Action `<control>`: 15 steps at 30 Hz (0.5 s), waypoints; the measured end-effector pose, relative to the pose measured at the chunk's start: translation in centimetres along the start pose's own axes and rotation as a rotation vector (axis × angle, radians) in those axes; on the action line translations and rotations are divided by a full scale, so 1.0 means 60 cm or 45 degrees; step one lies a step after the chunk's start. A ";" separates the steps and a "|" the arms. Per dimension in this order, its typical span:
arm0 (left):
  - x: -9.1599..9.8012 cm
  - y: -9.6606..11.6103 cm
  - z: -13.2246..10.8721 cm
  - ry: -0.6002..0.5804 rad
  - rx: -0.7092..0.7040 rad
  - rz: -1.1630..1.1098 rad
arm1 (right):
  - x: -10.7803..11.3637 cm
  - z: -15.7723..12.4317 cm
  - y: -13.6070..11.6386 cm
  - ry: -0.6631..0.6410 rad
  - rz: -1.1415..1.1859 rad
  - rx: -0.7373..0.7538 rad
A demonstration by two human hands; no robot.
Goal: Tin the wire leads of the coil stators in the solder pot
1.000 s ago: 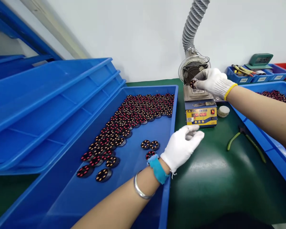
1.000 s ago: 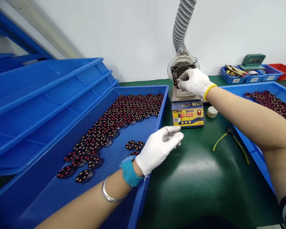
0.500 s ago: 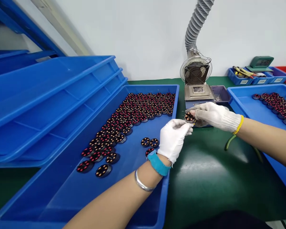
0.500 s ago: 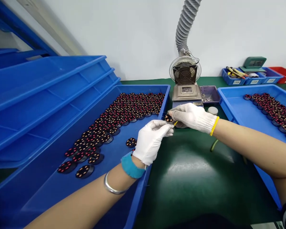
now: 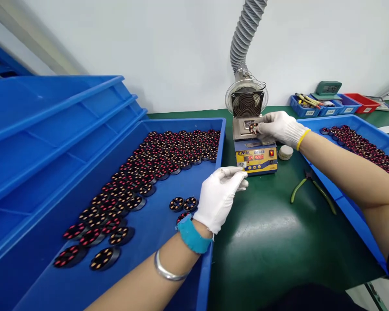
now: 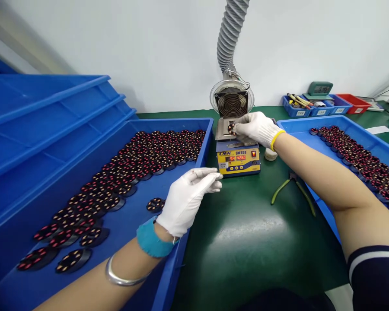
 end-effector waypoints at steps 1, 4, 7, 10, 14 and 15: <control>0.000 -0.001 0.000 -0.013 0.004 0.009 | 0.013 0.018 0.002 0.099 -0.126 -0.001; 0.001 -0.002 0.000 -0.044 0.013 0.033 | 0.038 0.066 0.003 0.294 -0.475 0.035; 0.000 -0.001 0.001 -0.065 0.024 0.054 | 0.040 0.095 0.007 0.367 -0.686 0.056; -0.001 0.000 0.002 -0.080 0.030 0.080 | 0.031 0.108 0.014 0.373 -0.765 0.069; -0.002 0.001 0.000 -0.094 0.036 0.093 | 0.023 0.110 0.024 0.378 -0.804 0.084; -0.002 0.001 0.000 -0.098 0.035 0.094 | 0.022 0.109 0.025 0.377 -0.805 0.082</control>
Point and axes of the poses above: each hand's wrist, its own z-axis towards the middle knuckle, its own x-axis out of the back of the hand, y = z × x, the point moved 3 cm from there along z, towards the middle knuckle, and after that the axes turned 11 degrees about -z, right-handed, at the moved point
